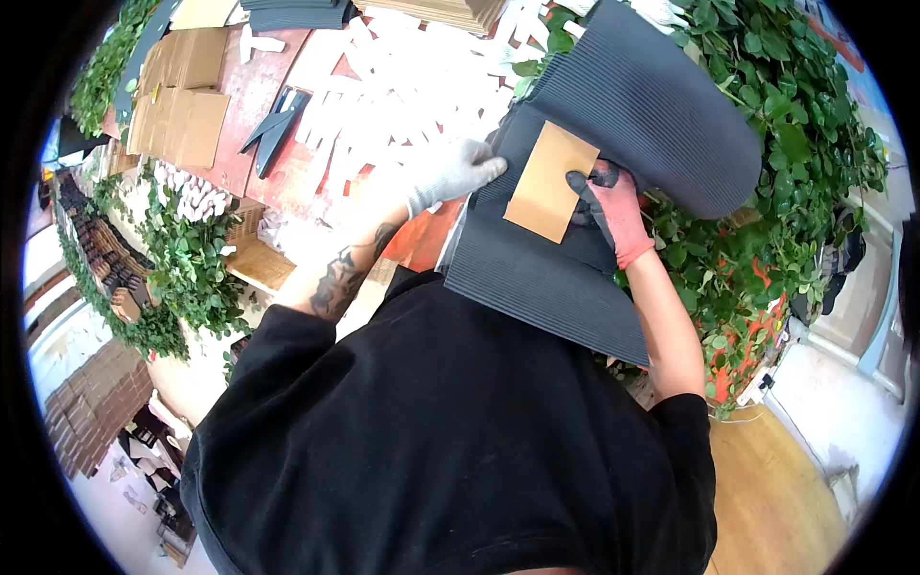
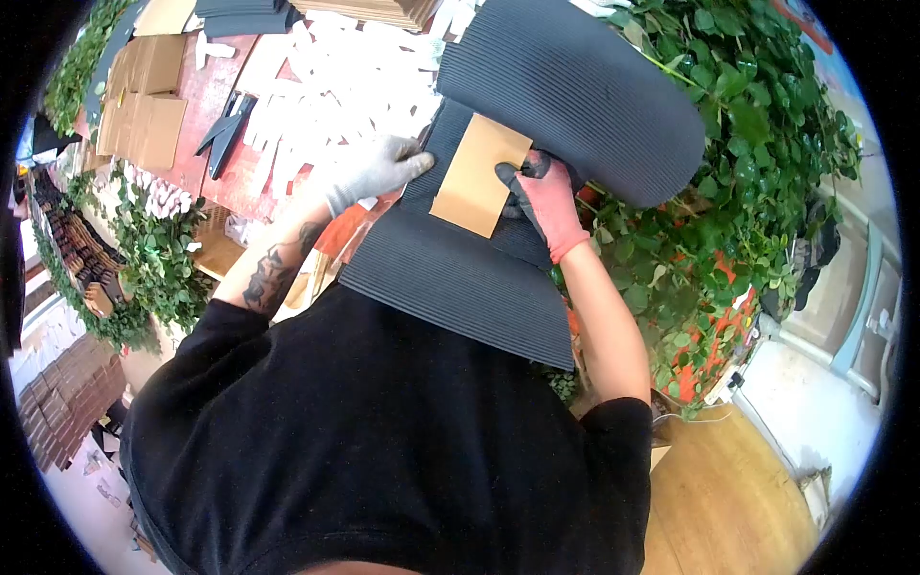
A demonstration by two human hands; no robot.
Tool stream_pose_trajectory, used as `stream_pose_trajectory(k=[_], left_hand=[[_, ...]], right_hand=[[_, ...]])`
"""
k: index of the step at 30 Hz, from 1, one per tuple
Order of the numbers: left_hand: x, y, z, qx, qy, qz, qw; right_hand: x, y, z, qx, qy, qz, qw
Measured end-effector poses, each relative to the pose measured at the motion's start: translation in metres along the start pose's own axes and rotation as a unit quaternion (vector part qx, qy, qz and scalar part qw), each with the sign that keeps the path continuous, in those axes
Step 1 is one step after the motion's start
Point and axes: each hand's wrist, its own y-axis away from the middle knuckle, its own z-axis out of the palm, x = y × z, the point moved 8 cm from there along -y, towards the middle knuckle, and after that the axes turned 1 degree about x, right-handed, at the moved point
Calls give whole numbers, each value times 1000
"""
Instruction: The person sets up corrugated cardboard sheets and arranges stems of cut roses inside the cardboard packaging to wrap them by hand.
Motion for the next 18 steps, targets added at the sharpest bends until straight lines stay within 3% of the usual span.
stream_pose_trajectory(k=[6, 8, 11, 14, 18], left_hand=[[5, 21, 3, -51, -52, -18, 997], [-11, 16, 12, -69, 23, -52, 996], [-24, 16, 21, -51, 124, -63, 989], [-1, 25, 7, -76, 30, -77, 994], [-23, 14, 16, -66, 76, -62, 993]], right_hand=[[9, 0, -4, 39, 157, 40, 986], [5, 3, -4, 50, 166, 58, 983], [-3, 7, -1, 48, 151, 65, 985], [-22, 11, 4, 21, 136, 85, 987], [-34, 18, 8, 23, 48, 127, 991]])
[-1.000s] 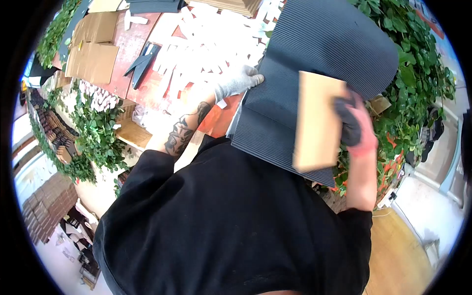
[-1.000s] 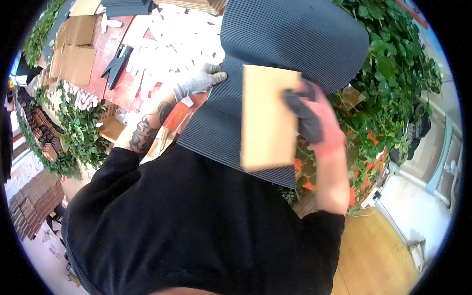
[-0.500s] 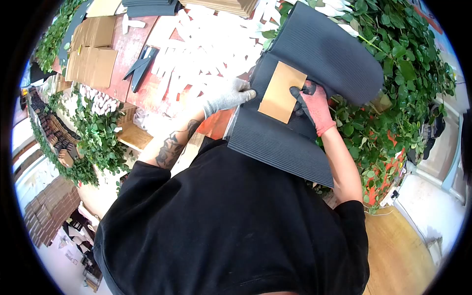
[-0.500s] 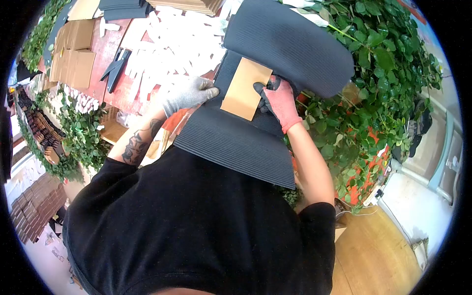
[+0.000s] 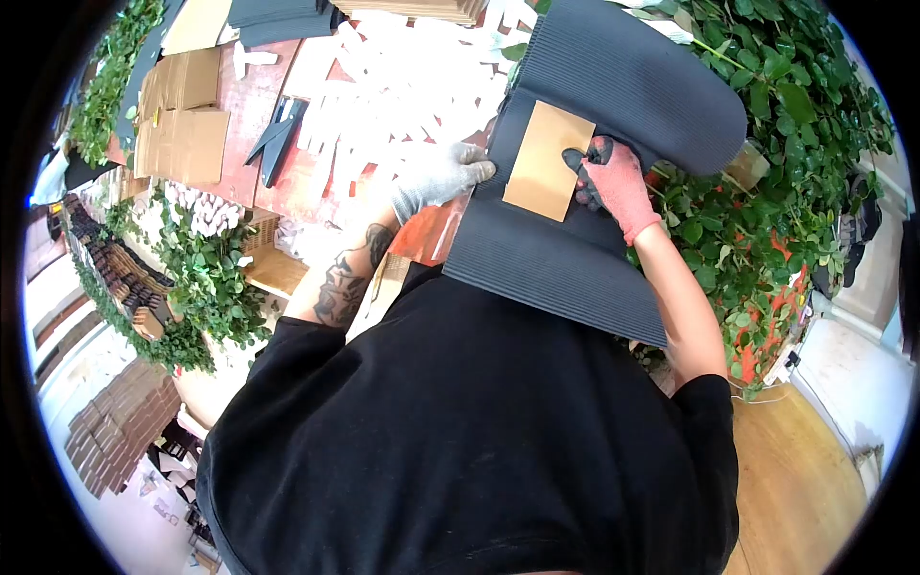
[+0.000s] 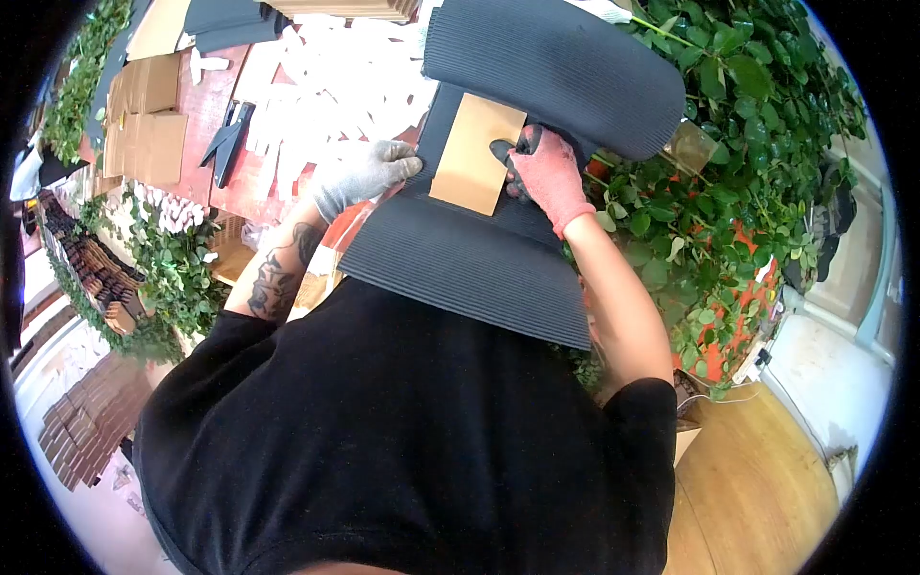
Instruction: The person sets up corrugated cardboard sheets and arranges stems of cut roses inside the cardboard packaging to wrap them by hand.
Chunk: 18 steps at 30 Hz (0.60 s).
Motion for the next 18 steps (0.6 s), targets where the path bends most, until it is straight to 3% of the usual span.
stream_pose_trajectory(k=[2, 6, 8, 10, 12, 16, 18], left_hand=[[-15, -8, 1, 24, 74, -29, 997], [3, -1, -1, -2, 34, -12, 999], [30, 14, -3, -13, -180, 49, 982], [23, 8, -5, 1, -153, 68, 986], [6, 4, -2, -46, 79, -31, 995], [-8, 2, 6, -134, 210, -106, 963], [5, 12, 11, -179, 446, -144, 865]], right_hand=[[-3, 1, -1, 3, -13, 4, 1000], [-2, 3, 0, 3, -3, 0, 1000], [-6, 1, -1, -8, 74, -11, 997], [-15, 9, -1, 0, 52, 7, 999], [-10, 7, 1, 4, 44, 14, 999], [-4, 1, -2, -12, -14, 12, 1000], [-4, -2, -3, -53, -94, 19, 994]])
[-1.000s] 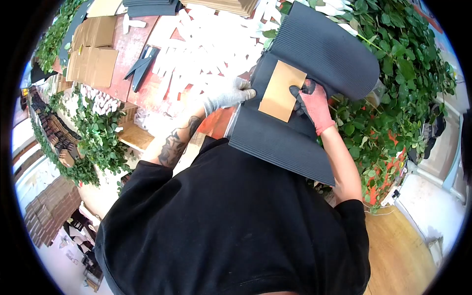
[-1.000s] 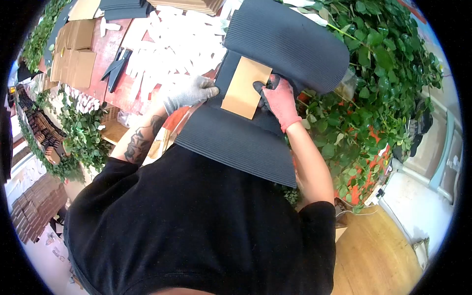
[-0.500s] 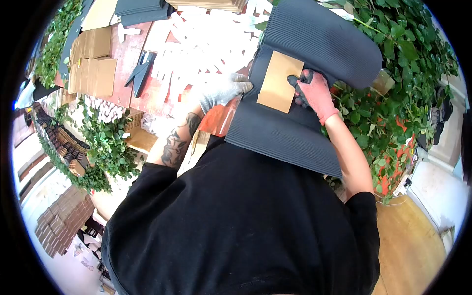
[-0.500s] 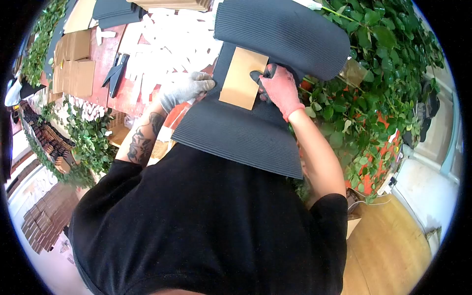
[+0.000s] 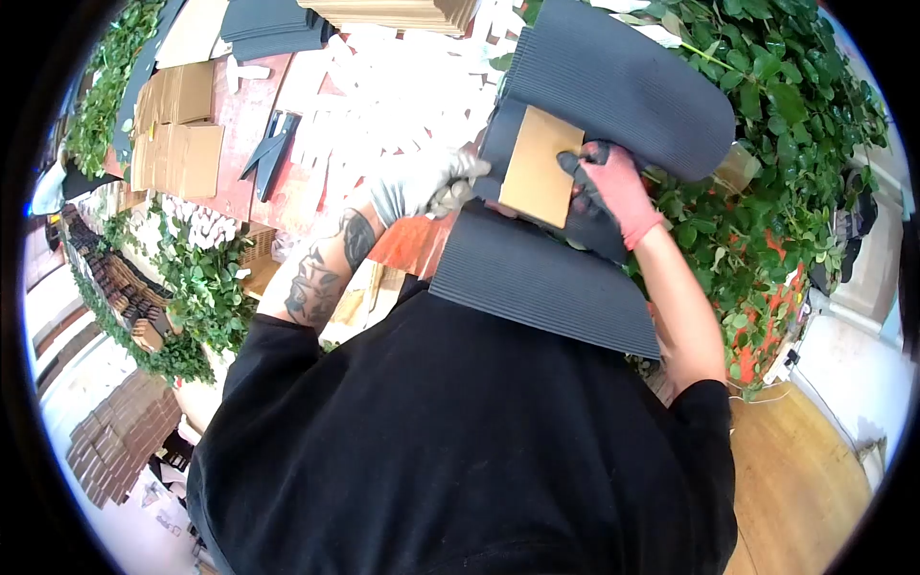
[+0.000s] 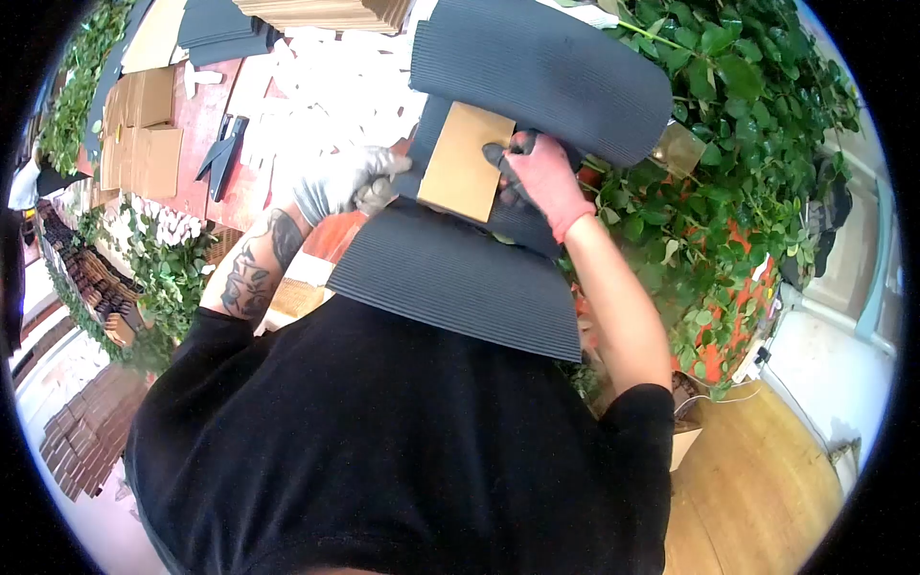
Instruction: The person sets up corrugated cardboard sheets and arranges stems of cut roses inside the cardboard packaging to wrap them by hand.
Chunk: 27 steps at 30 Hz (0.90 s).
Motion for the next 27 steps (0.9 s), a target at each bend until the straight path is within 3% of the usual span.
stream_pose_trajectory(k=[2, 3, 4, 5, 8, 9, 11, 15, 17, 20, 27], left_hand=[[-1, 5, 4, -13, -49, -7, 999], [8, 7, 11, -33, -263, 39, 963], [16, 8, 18, -51, -464, 82, 880], [18, 7, 19, -50, -465, 83, 880], [24, 8, 29, -47, -684, 166, 708], [25, 9, 33, -45, -684, 167, 709], [27, 9, 16, 86, -571, 44, 815], [18, 0, 6, 130, -536, 20, 834], [16, -7, 0, 118, -502, 76, 853], [19, -6, 0, 140, -548, 58, 823], [23, 2, 5, 159, -563, 42, 810]], right_hand=[[-7, -1, -2, 1, 35, -2, 999], [0, -3, -1, -20, 44, 19, 999], [3, -3, -1, -6, 66, 14, 998], [6, 0, 1, 2, 72, 13, 997], [17, -3, 2, 23, 139, 1, 990], [6, -1, 4, 42, 170, -62, 983], [5, 6, 2, 33, 114, -19, 993], [7, 8, 6, -72, -6, 52, 996], [5, 9, 5, -87, -28, 38, 995], [-1, 11, 8, -107, -57, 11, 993], [1, 6, 9, -75, -62, -18, 995]])
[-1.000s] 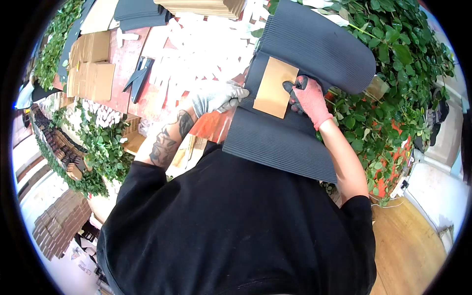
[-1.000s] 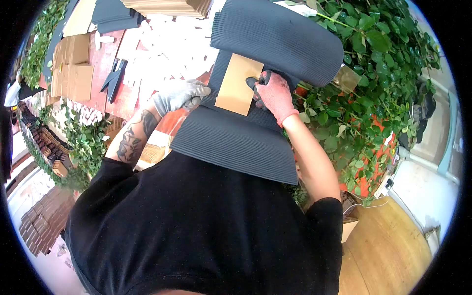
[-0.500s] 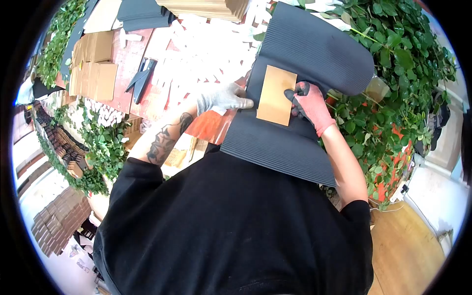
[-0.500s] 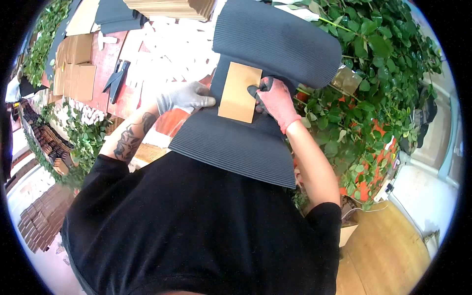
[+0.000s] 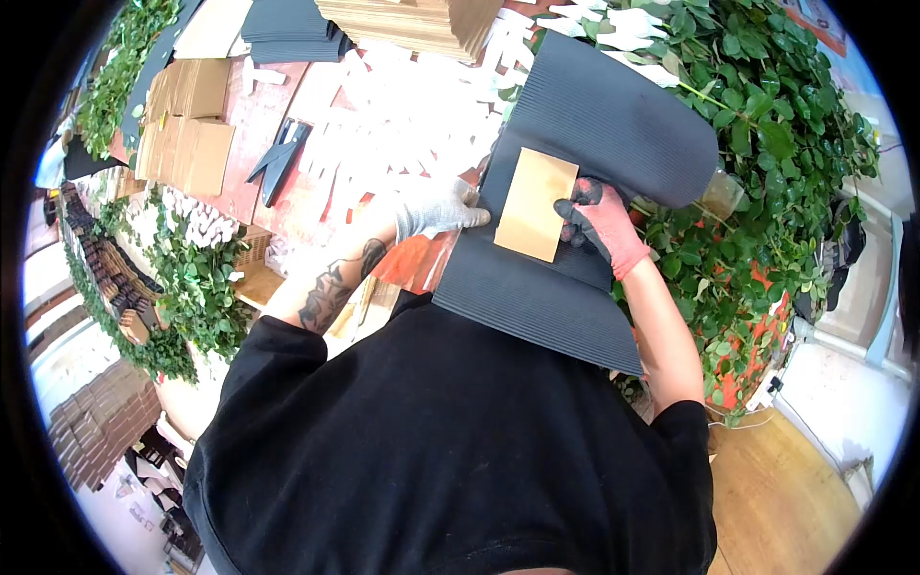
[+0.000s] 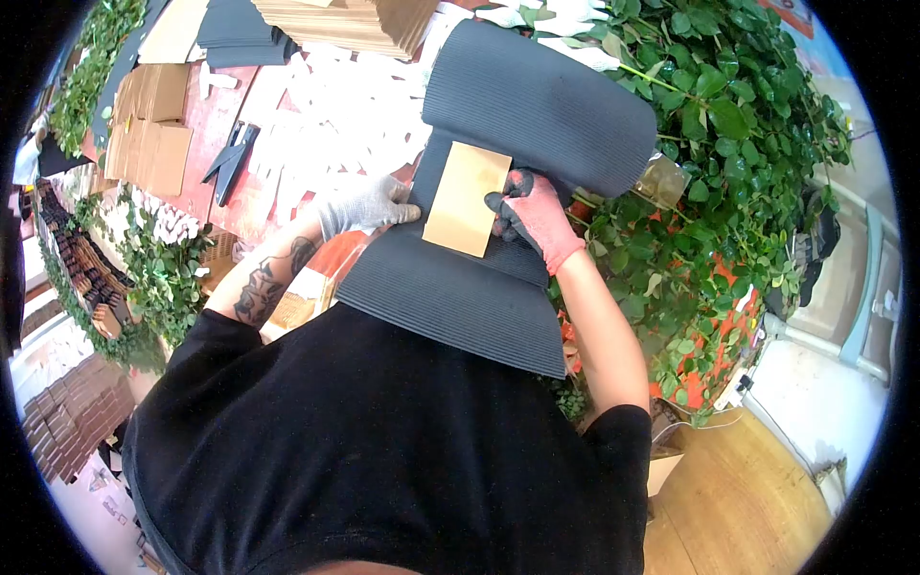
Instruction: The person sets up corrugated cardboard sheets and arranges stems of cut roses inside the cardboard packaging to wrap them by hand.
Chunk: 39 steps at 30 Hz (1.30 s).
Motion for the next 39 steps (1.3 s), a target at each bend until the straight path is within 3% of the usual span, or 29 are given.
stream_pose_trajectory(k=[3, 7, 10, 11, 13, 19, 22, 26, 31, 33, 35, 36, 37, 38, 39], left_hand=[[-2, -1, 1, -7, -18, -9, 1000], [2, 0, 1, -3, -33, 3, 999], [4, -2, 2, -7, -16, 22, 1000], [3, -1, 2, -15, -3, 14, 1000], [1, 0, 0, -14, -7, -12, 1000], [1, 3, 3, -24, -23, -13, 999], [0, 5, 3, -6, -3, 0, 1000], [5, 7, -1, 34, -10, 50, 998], [8, 12, -2, 40, 3, 39, 998], [18, 22, -11, 78, -129, 18, 988], [25, 22, -22, 142, -143, 49, 978], [58, 33, -27, 191, -185, 178, 947], [84, 48, -26, 243, -222, 298, 896], [100, 50, -16, 208, -268, 396, 853], [102, 41, -1, 219, -332, 428, 812]], right_hand=[[9, -7, -3, 29, 47, 50, 997], [-3, -6, 2, 15, 71, 19, 997], [-7, -1, 4, -9, -32, -6, 999], [-12, 1, 1, 18, -64, -69, 995], [-4, -4, 3, -28, -78, -60, 995], [-3, -18, 3, 46, 120, -16, 992], [-1, -25, -3, 115, 237, -50, 963], [-16, -5, 8, 86, 206, 73, 972], [-23, 0, 11, 92, 234, 68, 965], [-13, -3, 12, 82, 258, 74, 960], [-6, -17, 4, 107, 392, 26, 913], [-18, -3, 12, 70, 371, 85, 922], [-22, 0, 14, 66, 383, 80, 918], [-30, 1, 16, 55, 461, 64, 883], [-39, 2, 19, 46, 535, 46, 843]])
